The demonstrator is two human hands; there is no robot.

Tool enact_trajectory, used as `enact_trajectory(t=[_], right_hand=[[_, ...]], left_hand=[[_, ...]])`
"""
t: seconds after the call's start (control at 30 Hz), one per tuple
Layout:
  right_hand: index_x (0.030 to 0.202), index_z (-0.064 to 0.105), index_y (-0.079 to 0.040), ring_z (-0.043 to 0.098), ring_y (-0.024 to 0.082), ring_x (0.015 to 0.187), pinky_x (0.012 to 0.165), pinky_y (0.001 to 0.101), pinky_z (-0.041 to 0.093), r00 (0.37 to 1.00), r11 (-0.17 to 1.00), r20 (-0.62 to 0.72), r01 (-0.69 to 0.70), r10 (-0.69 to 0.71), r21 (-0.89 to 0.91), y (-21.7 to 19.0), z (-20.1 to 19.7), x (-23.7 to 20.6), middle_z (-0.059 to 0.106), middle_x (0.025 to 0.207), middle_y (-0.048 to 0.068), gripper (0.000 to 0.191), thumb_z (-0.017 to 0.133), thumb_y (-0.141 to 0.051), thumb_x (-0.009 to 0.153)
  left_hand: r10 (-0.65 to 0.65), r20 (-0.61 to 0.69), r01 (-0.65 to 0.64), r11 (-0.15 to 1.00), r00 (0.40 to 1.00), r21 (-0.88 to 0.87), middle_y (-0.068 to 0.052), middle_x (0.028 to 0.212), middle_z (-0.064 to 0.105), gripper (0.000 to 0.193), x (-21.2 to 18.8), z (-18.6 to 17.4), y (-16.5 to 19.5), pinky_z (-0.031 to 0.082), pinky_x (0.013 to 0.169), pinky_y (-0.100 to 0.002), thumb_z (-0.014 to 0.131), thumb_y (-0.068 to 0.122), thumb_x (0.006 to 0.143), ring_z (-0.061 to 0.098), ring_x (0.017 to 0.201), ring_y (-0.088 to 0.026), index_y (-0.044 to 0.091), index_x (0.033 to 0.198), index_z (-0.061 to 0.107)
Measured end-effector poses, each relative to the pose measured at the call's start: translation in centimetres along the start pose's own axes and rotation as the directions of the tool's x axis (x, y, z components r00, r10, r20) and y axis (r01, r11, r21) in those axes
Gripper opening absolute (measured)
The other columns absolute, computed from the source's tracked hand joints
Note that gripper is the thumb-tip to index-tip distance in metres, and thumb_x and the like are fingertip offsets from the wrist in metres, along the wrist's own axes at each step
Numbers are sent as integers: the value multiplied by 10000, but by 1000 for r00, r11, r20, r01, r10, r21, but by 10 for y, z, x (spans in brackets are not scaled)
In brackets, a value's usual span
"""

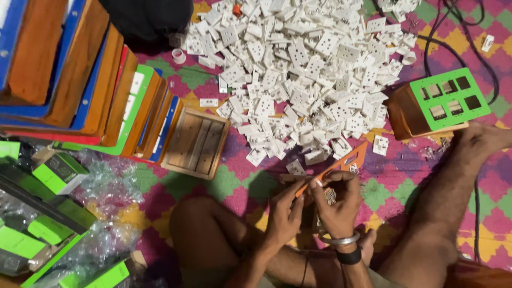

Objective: The person sits on the floor and assembles electrical switch and socket components onto orange and red plastic backplates. They pick up small metal screws from a wooden box and insert them into the backplates, handling the components one at a time.

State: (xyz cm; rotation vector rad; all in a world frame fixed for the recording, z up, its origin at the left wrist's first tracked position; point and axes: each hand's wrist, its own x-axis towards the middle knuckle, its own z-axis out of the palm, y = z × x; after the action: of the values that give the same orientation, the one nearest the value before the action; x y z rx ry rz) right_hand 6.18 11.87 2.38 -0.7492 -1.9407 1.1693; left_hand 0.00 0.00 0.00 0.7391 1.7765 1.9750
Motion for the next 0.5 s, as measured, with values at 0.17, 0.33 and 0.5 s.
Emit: enact_trajectory(t=[0.17, 0.33, 0.5], right_hand=[[1107, 586, -9, 635, 99, 803, 731, 229, 523, 980, 952, -10, -188, 196, 243, 4, -10, 1, 674, 923, 51, 160, 659, -127, 1027], [1055, 631, 41, 605, 131, 724, 673, 286, 539, 897, 816, 36, -417, 441, 401, 9, -50, 0, 658, 872, 65, 165, 664, -120, 1061], [1078, 683, 31, 618, 146, 658, 569, 298, 505, 839, 711, 184, -534, 512, 458, 17, -62, -13, 691, 829, 67, 134, 660, -70, 993]], left_hand=[[77, -6, -77, 997, 997, 29, -189, 1298, 710, 329, 0, -4, 7, 544, 1019, -354, 566, 29, 1030, 709, 1205, -304, -10, 1350, 627], [297, 98, -310, 935, 950, 171, -138, 1356, 704, 332, 1, -16, 15, 542, 1119, -375, 577, -17, 1017, 673, 1301, -282, 55, 1315, 705], [280, -56, -276, 958, 958, 74, -174, 1515, 486, 562, 9, -33, 9, 365, 1202, -467, 518, 0, 933, 453, 1440, -317, 83, 1474, 391]])
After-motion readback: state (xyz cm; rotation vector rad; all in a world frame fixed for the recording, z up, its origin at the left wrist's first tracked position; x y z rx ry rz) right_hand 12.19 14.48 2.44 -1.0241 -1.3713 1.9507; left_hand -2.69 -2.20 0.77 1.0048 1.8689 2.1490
